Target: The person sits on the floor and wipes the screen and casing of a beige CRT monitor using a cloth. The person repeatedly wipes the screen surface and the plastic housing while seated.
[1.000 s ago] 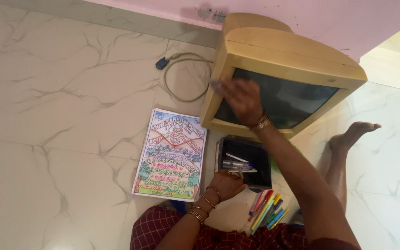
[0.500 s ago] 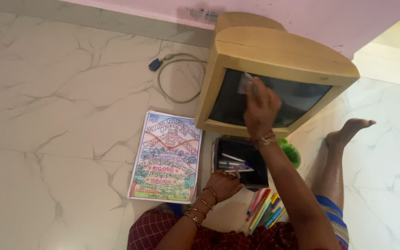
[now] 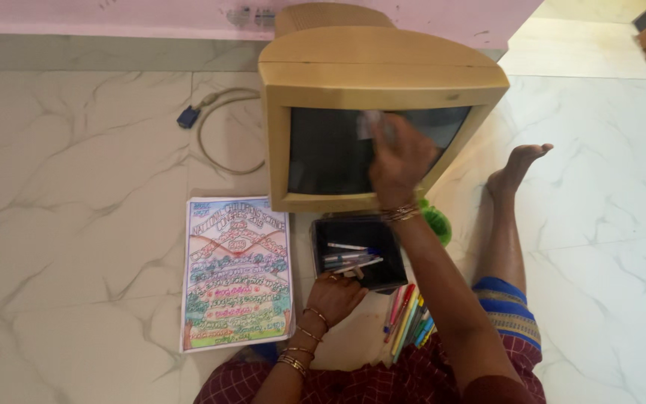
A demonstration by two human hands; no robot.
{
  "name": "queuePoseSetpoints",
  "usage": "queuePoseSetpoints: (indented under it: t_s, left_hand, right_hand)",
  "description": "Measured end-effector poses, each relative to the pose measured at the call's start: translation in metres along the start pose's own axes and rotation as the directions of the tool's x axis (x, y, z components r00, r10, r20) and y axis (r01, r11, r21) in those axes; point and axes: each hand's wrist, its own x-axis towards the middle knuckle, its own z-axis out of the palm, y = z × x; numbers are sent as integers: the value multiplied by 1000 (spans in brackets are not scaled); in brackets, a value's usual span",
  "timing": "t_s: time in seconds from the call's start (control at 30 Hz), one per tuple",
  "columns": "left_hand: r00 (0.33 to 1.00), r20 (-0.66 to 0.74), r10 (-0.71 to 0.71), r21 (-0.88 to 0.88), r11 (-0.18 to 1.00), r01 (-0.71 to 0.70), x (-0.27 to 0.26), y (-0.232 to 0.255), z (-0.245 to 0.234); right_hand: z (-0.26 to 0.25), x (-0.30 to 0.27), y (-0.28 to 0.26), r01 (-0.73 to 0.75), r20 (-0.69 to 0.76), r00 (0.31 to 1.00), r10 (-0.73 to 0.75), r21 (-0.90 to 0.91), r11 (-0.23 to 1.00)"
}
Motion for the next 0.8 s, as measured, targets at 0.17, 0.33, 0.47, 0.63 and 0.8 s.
queuePoseSetpoints:
  t_s: [0.17, 0.33, 0.47, 0.63, 0.8]
  left_hand:
    - [1000, 1, 0, -15, 1000, 0, -3, 0, 1]
    - [999, 41, -21, -2, 1000, 21, -2, 0, 3]
    - [998, -61, 6, -19, 1000, -7, -4, 0, 4]
    - [997, -74, 20, -11, 1000, -21, -3, 0, 5]
    - [997, -70, 15, 3, 1000, -15, -3, 0, 6]
  right_hand:
    - [-14, -24, 84, -130, -15, 991, 130, -215, 968]
    - [-3, -41, 125, -211, -23, 978, 209, -109, 971]
    - [3, -71, 121, -279, -55, 959, 279, 7, 960]
    - [0, -130, 87, -411, 23, 912, 410, 37, 911]
    - [-5, -157, 71, -429, 167, 892, 419, 25, 903]
